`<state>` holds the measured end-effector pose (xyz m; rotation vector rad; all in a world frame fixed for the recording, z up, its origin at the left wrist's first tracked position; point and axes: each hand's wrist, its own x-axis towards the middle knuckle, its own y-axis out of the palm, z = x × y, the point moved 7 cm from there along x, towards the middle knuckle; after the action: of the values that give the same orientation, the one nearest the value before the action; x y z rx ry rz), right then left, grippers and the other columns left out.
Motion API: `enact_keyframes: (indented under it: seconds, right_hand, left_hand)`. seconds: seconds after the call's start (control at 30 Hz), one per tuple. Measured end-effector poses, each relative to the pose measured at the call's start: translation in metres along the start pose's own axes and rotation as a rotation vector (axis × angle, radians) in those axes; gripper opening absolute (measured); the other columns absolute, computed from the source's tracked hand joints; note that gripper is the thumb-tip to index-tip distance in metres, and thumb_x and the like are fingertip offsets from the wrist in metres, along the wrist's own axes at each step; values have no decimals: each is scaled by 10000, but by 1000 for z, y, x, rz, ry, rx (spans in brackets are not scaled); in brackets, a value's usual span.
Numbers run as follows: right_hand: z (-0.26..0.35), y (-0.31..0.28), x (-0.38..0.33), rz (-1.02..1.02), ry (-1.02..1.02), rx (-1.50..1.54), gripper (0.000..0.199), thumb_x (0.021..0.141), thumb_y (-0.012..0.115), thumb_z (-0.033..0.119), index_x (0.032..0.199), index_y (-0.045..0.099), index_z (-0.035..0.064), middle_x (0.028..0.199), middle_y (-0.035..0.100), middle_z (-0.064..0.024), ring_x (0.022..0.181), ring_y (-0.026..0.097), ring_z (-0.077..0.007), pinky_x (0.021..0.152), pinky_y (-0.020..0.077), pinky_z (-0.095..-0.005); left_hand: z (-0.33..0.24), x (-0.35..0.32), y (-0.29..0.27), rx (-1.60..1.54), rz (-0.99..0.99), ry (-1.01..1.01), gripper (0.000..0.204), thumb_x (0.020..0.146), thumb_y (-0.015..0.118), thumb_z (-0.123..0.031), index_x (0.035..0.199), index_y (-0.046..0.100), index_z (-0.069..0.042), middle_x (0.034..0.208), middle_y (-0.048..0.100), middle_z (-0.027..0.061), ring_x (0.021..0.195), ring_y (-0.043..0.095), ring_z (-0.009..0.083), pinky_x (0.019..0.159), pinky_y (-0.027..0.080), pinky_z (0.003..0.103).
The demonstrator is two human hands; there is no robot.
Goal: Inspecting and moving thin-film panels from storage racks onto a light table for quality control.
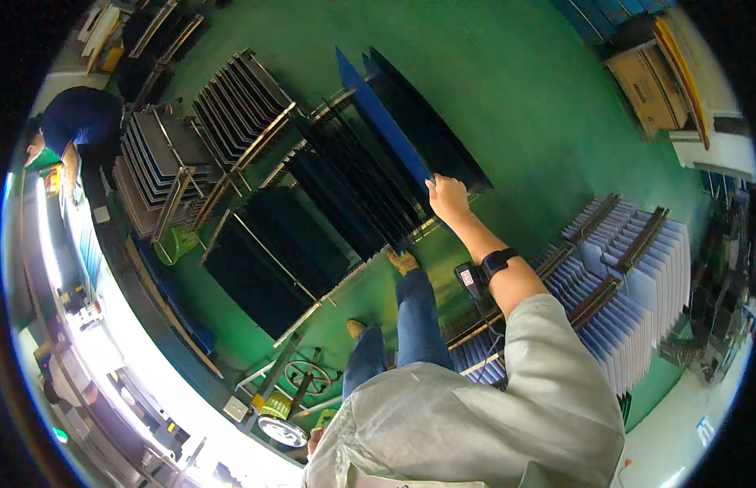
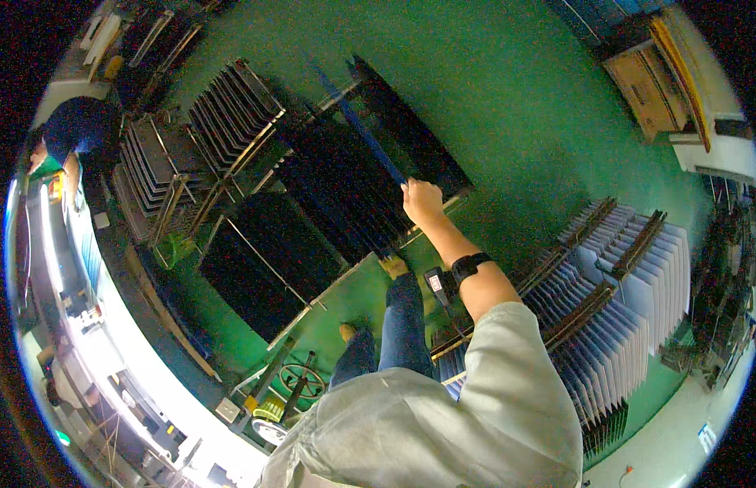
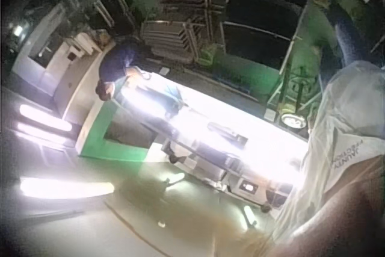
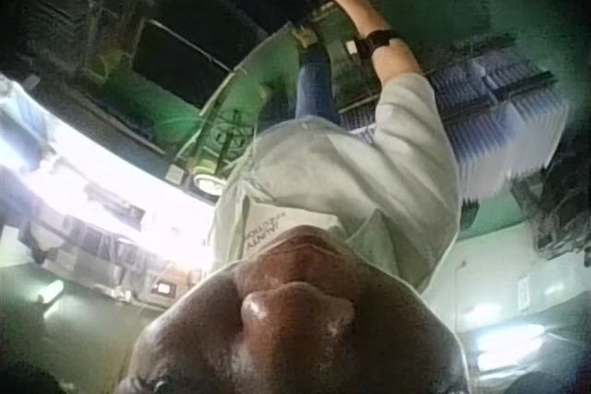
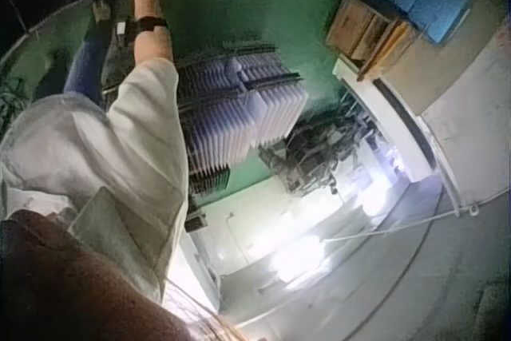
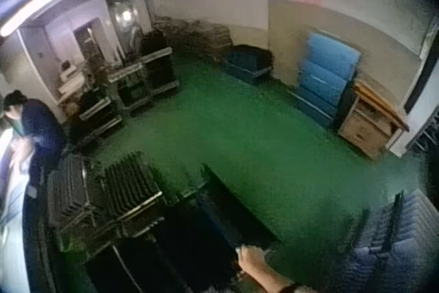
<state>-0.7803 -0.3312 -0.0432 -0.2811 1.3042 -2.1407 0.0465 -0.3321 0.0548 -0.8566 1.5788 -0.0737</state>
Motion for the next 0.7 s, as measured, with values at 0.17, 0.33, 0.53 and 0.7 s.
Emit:
enact_keyframes:
  seconds: [0.17, 0.33, 0.53, 0.7]
  right_hand:
    - [2, 10, 5, 67, 2, -32, 230, 831, 524, 240, 780, 590, 25, 663, 607, -181, 622, 598, -359, 591, 479, -456]
    - [21, 28, 22, 131, -7, -56, 237, 839, 520, 253, 819, 582, 25, 665, 608, -183, 630, 599, -368, 613, 487, -456]
    - [11, 53, 38, 218, 130, -174, 520, 852, 501, 366, 1246, 385, 48, 1107, 530, -236, 870, 582, -383, 727, 473, -473]
    - [121, -1, 11, -62, -346, -200, 652, 771, 617, 205, 1322, 304, 54, 1304, 367, -183, 1129, 410, -360, 947, 336, -445]
  left_hand:
    - [9, -12, 10, 35, -9, -21, 391, 803, 621, -397, 1025, 626, -75, 842, 667, 84, 784, 612, 116, 687, 466, 280]
    - [19, -22, 17, -186, -84, -43, 324, 802, 650, -291, 974, 638, -17, 828, 666, 64, 750, 599, 105, 674, 463, 230]
    - [11, -21, 35, -173, -104, -239, 285, 813, 636, -253, 917, 634, 13, 798, 657, 53, 714, 590, 97, 654, 467, 240]
    - [34, -42, 43, -233, -197, -235, 289, 809, 611, -313, 918, 638, -46, 768, 658, 62, 694, 611, 156, 648, 476, 282]
